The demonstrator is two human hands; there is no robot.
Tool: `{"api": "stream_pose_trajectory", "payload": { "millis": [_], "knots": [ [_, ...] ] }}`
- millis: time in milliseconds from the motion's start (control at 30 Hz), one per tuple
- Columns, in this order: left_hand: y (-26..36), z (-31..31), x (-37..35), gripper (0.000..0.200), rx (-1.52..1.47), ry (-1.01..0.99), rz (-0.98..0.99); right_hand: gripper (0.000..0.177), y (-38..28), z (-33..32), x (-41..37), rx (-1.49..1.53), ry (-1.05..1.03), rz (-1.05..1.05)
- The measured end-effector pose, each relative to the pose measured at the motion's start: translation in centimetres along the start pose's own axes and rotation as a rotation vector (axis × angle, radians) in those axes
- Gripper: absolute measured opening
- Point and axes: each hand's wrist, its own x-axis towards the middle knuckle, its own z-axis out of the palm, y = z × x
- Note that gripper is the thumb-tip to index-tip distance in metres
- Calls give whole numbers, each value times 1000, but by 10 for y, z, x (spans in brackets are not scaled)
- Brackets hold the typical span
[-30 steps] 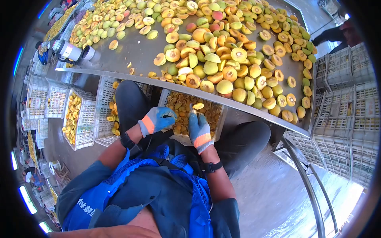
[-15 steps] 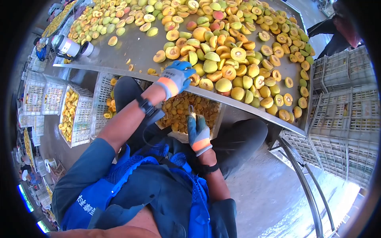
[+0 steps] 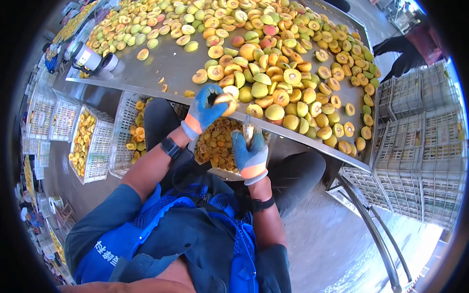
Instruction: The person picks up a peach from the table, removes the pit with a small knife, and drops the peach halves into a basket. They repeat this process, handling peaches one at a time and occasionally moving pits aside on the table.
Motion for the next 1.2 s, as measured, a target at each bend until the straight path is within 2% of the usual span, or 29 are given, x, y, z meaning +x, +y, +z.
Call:
{"api": "stream_pose_trajectory", "payload": {
  "millis": [33, 67, 167, 300, 333, 400, 467, 500, 567, 600, 633, 700, 767, 833, 1000, 1100, 1200],
  "knots": [
    [8, -3, -8, 32, -65, -24, 3, 30, -7, 3, 9, -30, -14, -17],
    [8, -4, -18, 33, -86, -49, -34, 31, -13, 9, 17, -9, 13, -157],
    [19, -3, -45, 30, -374, -65, -147, 29, -30, 16, 20, -231, -86, -201],
    [19, 18, -67, 24, -923, 34, -221, 26, -20, 30, 6, -312, -77, -153],
    [27, 24, -73, 23, -1184, 155, -401, 27, -17, 30, 5, -369, -70, -235],
    [22, 25, -79, 23, -569, 105, -214, 28, -19, 29, -1, -399, -83, -262],
    [18, 25, -82, 21, -595, 108, -292, 29, -13, 31, -5, -383, -79, -300],
    [20, 24, -82, 21, -608, 110, -330, 28, -14, 31, -7, -375, -104, -388],
    [37, 15, -72, 18, -1443, 85, -633, 28, -12, 28, -19, -302, -246, -386],
    [30, 17, -69, 22, -1338, 196, -674, 19, -19, 31, -26, -112, -199, -310],
    [24, 18, -69, 23, -1145, 236, -562, 21, -34, 34, -32, -27, -139, -110],
    [18, 15, -71, 27, -746, 312, -349, 20, -39, 32, -32, 38, -109, -130],
    [17, 9, -72, 28, -812, 331, -344, 17, -46, 30, -28, -87, -167, -240],
    [37, 1, -69, 28, -1356, 288, -539, 23, -53, 28, -28, -142, -301, 17],
    [50, 3, -75, 25, -1243, 305, -546, 29, -45, 41, -27, -255, -280, 12],
    [51, 7, -78, 24, -1149, 343, -519, 25, -39, 44, -28, -300, -296, -2],
    [54, 11, -81, 22, -1088, 350, -472, 25, -43, 44, -27, -238, -317, 53]
  ]
}}
